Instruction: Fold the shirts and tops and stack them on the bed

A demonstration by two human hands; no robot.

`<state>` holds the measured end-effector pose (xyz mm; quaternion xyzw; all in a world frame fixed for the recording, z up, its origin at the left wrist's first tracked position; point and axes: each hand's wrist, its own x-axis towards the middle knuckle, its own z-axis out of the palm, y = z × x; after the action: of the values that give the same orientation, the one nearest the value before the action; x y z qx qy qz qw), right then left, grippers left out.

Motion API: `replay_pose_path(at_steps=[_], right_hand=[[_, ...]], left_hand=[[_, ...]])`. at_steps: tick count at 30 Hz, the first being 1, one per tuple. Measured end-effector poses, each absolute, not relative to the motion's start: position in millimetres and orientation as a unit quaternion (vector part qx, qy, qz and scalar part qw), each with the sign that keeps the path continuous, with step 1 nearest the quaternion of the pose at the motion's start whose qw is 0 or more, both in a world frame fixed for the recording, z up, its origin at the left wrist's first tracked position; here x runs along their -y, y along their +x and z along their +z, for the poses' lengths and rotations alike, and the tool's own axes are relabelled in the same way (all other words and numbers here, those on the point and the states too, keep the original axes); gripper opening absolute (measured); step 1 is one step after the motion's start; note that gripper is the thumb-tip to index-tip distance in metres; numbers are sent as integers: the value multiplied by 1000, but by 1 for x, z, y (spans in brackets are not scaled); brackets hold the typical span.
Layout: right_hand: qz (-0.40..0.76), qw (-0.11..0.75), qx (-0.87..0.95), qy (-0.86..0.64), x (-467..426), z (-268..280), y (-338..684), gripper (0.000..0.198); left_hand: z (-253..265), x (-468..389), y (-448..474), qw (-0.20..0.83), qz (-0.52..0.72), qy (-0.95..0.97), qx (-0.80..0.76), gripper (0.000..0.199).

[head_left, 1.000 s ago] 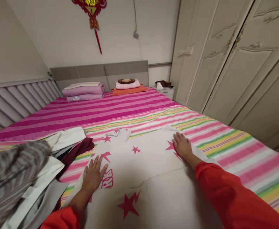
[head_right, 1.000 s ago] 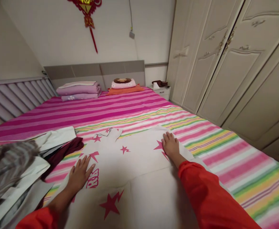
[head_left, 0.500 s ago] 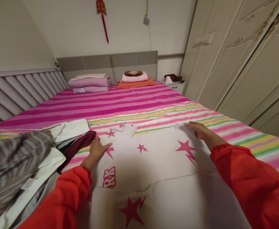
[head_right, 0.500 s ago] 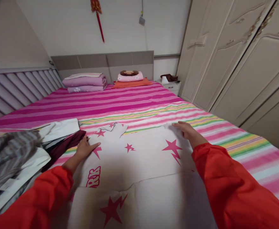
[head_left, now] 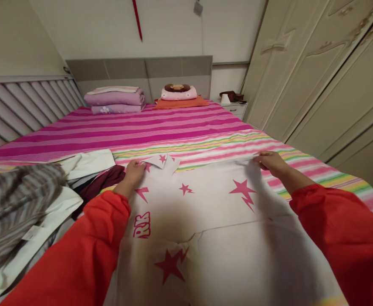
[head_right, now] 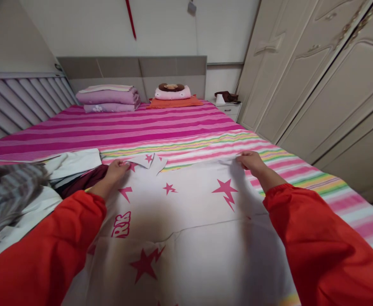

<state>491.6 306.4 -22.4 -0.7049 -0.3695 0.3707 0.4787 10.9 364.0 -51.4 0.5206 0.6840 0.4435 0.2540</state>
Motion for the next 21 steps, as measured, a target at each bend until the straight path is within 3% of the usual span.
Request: replay_pose_path(at_steps=[8,14,21], right_hand=[[418,517,329,-671,-246,-10,498,29],[432,518,313,-668,-192,-21,504,28],[425,497,338,-676,-155,-40,515,20]], left_hand=[[-17,-319,-11,458,490,487,-560,40],[-14,-250,-43,448,522,470,-553,29],[-28,-151,-64,434,421,474,-640,55]])
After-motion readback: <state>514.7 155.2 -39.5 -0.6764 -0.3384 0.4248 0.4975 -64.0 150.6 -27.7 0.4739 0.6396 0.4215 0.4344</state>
